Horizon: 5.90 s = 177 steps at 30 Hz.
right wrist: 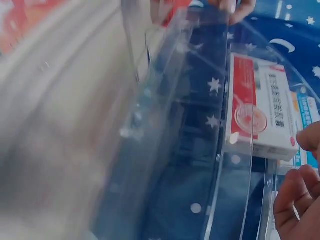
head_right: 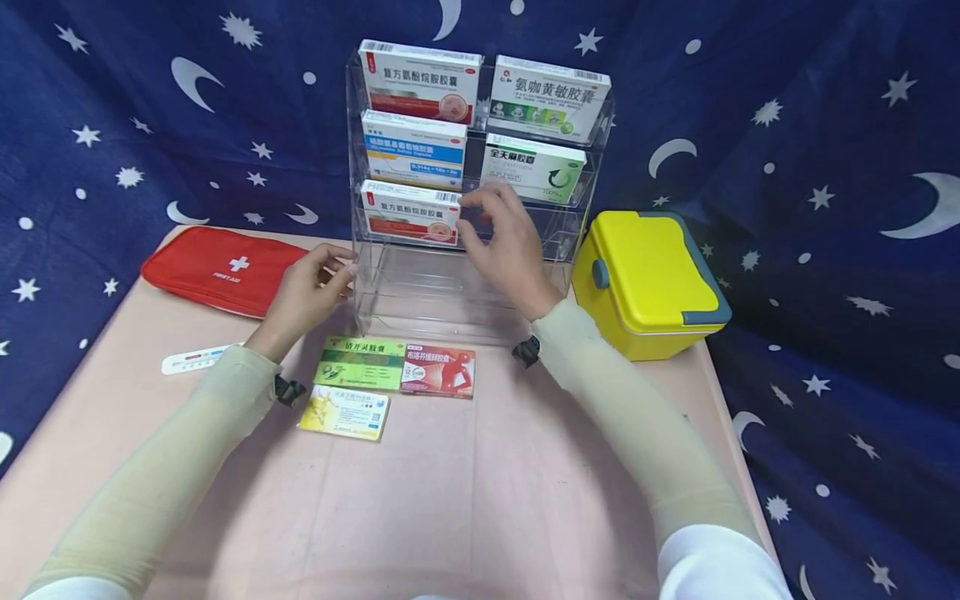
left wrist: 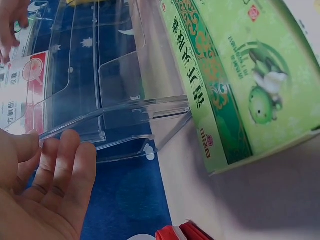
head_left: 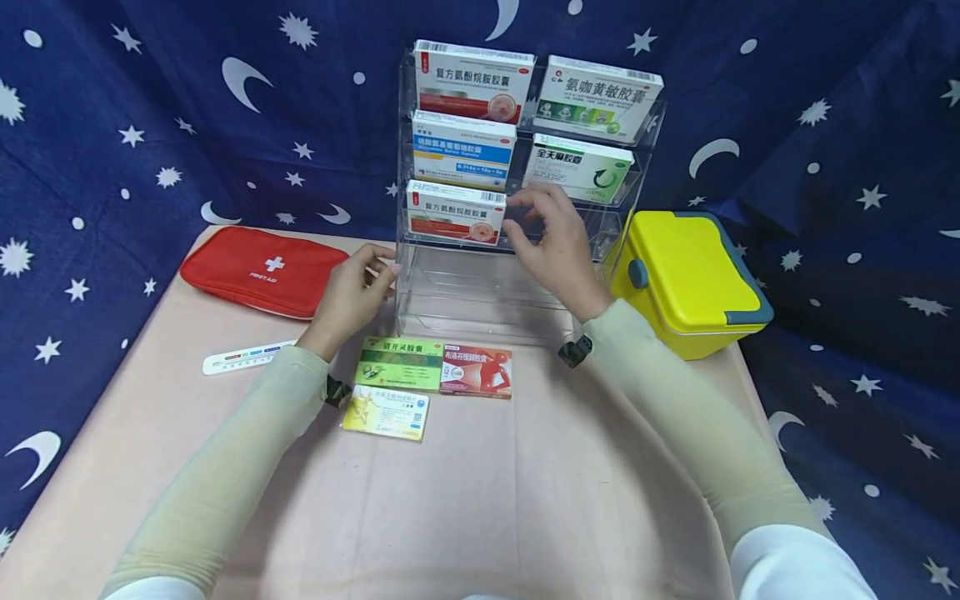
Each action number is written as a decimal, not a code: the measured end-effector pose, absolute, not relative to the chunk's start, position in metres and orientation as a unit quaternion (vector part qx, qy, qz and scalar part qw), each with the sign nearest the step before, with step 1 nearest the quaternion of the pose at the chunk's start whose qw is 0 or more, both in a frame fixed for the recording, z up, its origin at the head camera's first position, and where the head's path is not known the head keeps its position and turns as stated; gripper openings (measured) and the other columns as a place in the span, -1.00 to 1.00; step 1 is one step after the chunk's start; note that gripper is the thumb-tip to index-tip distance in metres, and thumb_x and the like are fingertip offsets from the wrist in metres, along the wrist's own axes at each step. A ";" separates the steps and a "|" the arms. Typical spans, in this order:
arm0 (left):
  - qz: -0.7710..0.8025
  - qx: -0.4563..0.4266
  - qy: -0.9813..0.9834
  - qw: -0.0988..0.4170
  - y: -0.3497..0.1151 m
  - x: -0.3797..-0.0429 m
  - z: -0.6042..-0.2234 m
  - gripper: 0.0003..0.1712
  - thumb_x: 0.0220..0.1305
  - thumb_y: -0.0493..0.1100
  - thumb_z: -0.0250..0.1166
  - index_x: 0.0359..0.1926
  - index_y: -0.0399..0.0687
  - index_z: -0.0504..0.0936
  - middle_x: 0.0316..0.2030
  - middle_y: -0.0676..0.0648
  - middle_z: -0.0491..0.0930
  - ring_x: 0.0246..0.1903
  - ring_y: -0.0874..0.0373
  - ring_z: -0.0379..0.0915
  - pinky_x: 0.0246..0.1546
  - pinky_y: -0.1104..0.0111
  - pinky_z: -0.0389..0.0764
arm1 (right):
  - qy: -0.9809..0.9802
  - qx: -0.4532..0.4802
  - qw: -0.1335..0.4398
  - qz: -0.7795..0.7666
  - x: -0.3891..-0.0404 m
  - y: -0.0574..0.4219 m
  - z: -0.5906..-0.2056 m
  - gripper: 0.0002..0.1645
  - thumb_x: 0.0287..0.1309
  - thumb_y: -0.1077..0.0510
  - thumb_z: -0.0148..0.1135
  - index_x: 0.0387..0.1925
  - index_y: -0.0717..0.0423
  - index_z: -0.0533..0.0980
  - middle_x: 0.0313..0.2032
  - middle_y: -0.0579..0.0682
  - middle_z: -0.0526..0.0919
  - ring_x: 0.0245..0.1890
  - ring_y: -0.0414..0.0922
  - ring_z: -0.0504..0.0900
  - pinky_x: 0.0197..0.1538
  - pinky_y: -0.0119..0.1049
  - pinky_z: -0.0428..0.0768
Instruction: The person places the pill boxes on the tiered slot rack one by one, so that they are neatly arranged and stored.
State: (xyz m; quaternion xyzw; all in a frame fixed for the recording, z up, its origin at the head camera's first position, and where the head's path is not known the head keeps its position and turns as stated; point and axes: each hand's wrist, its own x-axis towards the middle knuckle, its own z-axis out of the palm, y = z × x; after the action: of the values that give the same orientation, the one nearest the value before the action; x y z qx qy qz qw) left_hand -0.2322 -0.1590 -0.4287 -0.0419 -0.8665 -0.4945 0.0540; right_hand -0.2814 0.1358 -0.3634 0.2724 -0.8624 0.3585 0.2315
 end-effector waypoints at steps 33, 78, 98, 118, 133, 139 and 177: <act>-0.504 -0.047 -0.860 0.058 -0.161 -0.231 -0.431 -0.67 0.49 -0.15 0.25 0.20 -0.09 0.53 -0.21 -0.12 0.57 -0.34 -0.05 0.65 -0.41 0.36 0.60 | -0.924 0.223 -0.037 0.310 -0.169 0.179 -0.487 -0.50 0.15 0.01 0.52 0.10 0.04 0.62 -0.17 -0.13 0.61 -0.31 -0.13 0.53 -0.26 -0.26 0.55; -0.503 -0.044 -0.862 0.053 -0.159 -0.230 -0.431 -0.66 0.49 -0.12 0.25 0.20 -0.06 0.52 -0.21 -0.08 0.55 -0.34 -0.02 0.66 -0.42 0.34 0.61 | -0.887 0.267 0.071 0.370 -0.147 0.188 -0.491 -0.60 0.18 0.27 0.41 0.00 0.00 0.47 -0.05 -0.16 0.52 -0.21 -0.17 0.55 -0.26 -0.32 0.60; -0.508 -0.044 -0.859 0.055 -0.160 -0.231 -0.433 -0.66 0.49 -0.14 0.25 0.20 -0.11 0.53 -0.21 -0.14 0.56 -0.34 -0.08 0.65 -0.46 0.41 0.58 | -0.856 0.243 0.203 0.409 -0.247 0.234 -0.336 -0.64 0.20 0.25 0.45 0.03 0.15 0.61 0.01 -0.09 0.60 -0.14 -0.15 0.60 -0.23 -0.43 0.58; -0.510 -0.042 -0.858 0.046 -0.158 -0.230 -0.430 -0.67 0.49 -0.11 0.25 0.19 -0.09 0.54 -0.20 -0.14 0.55 -0.30 -0.14 0.66 -0.40 0.39 0.61 | -0.936 0.255 0.166 0.173 -0.284 0.236 -0.306 -0.74 0.34 0.10 0.34 0.02 0.04 0.62 0.06 -0.03 0.61 0.00 -0.02 0.48 0.09 -0.09 0.52; -0.505 -0.043 -0.861 0.043 -0.157 -0.232 -0.430 -0.65 0.50 -0.12 0.24 0.21 -0.09 0.52 -0.18 -0.13 0.56 -0.27 -0.17 0.67 -0.38 0.40 0.61 | -0.944 0.226 0.172 0.169 -0.281 0.241 -0.313 -0.76 0.35 0.09 0.32 -0.02 0.06 0.64 0.05 0.00 0.58 -0.01 0.00 0.41 0.03 -0.08 0.46; -0.509 -0.041 -0.859 0.034 -0.157 -0.230 -0.429 -0.64 0.51 -0.08 0.23 0.22 -0.08 0.52 -0.18 -0.13 0.55 -0.27 -0.14 0.67 -0.37 0.36 0.63 | -0.901 0.275 0.230 0.245 -0.265 0.228 -0.334 -0.79 0.29 0.18 0.36 -0.06 0.10 0.65 0.00 -0.06 0.61 -0.04 -0.08 0.45 -0.04 -0.16 0.47; -0.500 -0.048 -0.864 0.035 -0.159 -0.230 -0.432 -0.64 0.51 -0.10 0.22 0.23 -0.07 0.51 -0.19 -0.10 0.55 -0.27 -0.13 0.66 -0.35 0.29 0.64 | -0.921 0.372 -0.081 0.081 -0.121 0.075 -0.478 -0.14 0.02 -0.36 0.45 0.27 -0.01 0.55 -0.03 -0.12 0.48 -0.21 -0.21 0.42 -0.43 -0.36 0.44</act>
State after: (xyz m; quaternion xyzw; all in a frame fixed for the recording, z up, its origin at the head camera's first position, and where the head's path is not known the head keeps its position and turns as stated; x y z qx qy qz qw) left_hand -0.2301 -0.1594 -0.4318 -0.0478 -0.8643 -0.4995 0.0346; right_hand -0.1208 0.0752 -0.4783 0.3717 -0.9213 0.0810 -0.0809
